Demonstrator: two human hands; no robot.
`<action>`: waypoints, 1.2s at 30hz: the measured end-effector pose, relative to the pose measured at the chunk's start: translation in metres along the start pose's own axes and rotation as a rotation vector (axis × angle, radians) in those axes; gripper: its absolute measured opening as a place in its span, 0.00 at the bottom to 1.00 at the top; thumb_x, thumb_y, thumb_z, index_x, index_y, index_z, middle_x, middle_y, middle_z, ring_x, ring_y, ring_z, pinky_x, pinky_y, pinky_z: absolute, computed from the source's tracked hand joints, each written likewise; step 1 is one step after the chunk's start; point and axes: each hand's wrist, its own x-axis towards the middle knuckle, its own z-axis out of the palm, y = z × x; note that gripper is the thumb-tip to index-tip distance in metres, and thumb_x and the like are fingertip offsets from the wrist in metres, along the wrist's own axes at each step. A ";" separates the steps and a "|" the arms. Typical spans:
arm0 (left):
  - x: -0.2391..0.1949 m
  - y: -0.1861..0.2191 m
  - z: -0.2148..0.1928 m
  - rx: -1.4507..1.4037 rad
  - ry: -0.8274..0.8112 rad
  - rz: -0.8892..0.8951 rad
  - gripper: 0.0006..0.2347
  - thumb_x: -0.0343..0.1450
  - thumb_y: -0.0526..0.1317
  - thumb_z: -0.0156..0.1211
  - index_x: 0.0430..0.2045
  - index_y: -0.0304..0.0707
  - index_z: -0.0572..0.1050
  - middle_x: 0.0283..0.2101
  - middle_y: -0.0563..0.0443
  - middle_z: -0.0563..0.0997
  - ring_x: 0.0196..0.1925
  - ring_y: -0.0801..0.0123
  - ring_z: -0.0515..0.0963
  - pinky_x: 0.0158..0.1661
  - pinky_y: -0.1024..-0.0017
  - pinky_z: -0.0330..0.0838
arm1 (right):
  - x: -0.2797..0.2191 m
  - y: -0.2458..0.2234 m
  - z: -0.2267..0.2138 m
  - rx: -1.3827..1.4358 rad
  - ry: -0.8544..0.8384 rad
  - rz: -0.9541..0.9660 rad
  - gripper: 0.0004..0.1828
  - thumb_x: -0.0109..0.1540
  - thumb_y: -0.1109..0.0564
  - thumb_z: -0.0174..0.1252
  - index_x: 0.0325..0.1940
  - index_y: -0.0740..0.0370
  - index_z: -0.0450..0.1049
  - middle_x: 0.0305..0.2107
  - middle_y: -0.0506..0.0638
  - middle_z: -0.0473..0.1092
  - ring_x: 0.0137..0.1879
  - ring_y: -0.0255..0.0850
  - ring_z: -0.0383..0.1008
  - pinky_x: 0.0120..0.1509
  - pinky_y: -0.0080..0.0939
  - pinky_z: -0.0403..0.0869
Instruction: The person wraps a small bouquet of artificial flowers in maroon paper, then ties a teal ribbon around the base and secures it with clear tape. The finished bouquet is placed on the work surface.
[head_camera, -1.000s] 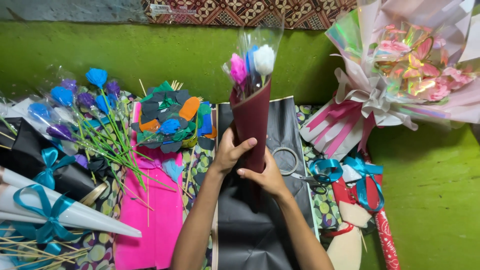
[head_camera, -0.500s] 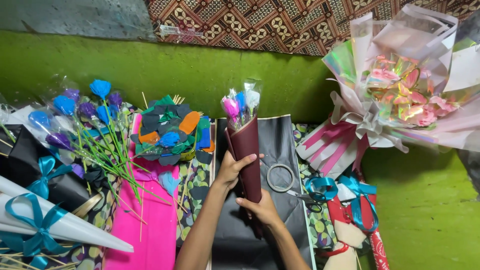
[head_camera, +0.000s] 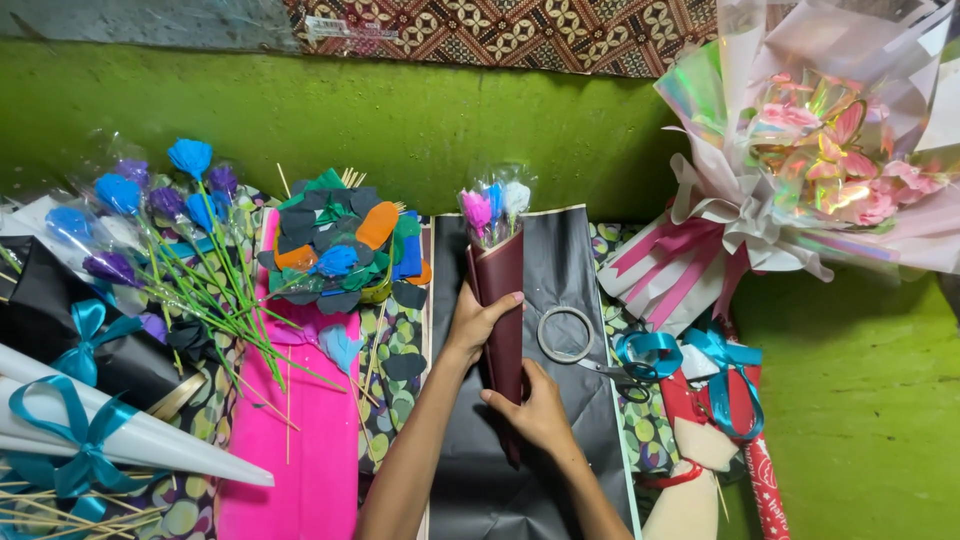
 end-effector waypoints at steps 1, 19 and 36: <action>0.001 -0.007 -0.002 0.002 -0.001 -0.005 0.27 0.60 0.38 0.71 0.53 0.36 0.68 0.35 0.40 0.81 0.32 0.60 0.84 0.31 0.65 0.80 | -0.004 -0.005 -0.001 0.002 0.001 0.005 0.27 0.49 0.42 0.74 0.45 0.57 0.75 0.32 0.46 0.72 0.35 0.38 0.70 0.39 0.36 0.68; -0.025 -0.019 -0.028 0.959 0.292 0.521 0.33 0.70 0.46 0.64 0.66 0.25 0.59 0.63 0.26 0.66 0.62 0.33 0.68 0.61 0.42 0.60 | -0.003 0.008 -0.061 -0.172 0.278 -0.167 0.23 0.56 0.50 0.71 0.52 0.60 0.78 0.31 0.55 0.74 0.36 0.55 0.78 0.42 0.52 0.76; -0.065 -0.014 -0.025 0.878 0.283 0.746 0.08 0.66 0.32 0.66 0.37 0.42 0.79 0.32 0.50 0.80 0.37 0.54 0.82 0.40 0.62 0.76 | 0.010 0.043 -0.173 -0.354 0.947 -0.472 0.12 0.57 0.71 0.59 0.40 0.59 0.77 0.36 0.53 0.77 0.45 0.54 0.77 0.54 0.48 0.75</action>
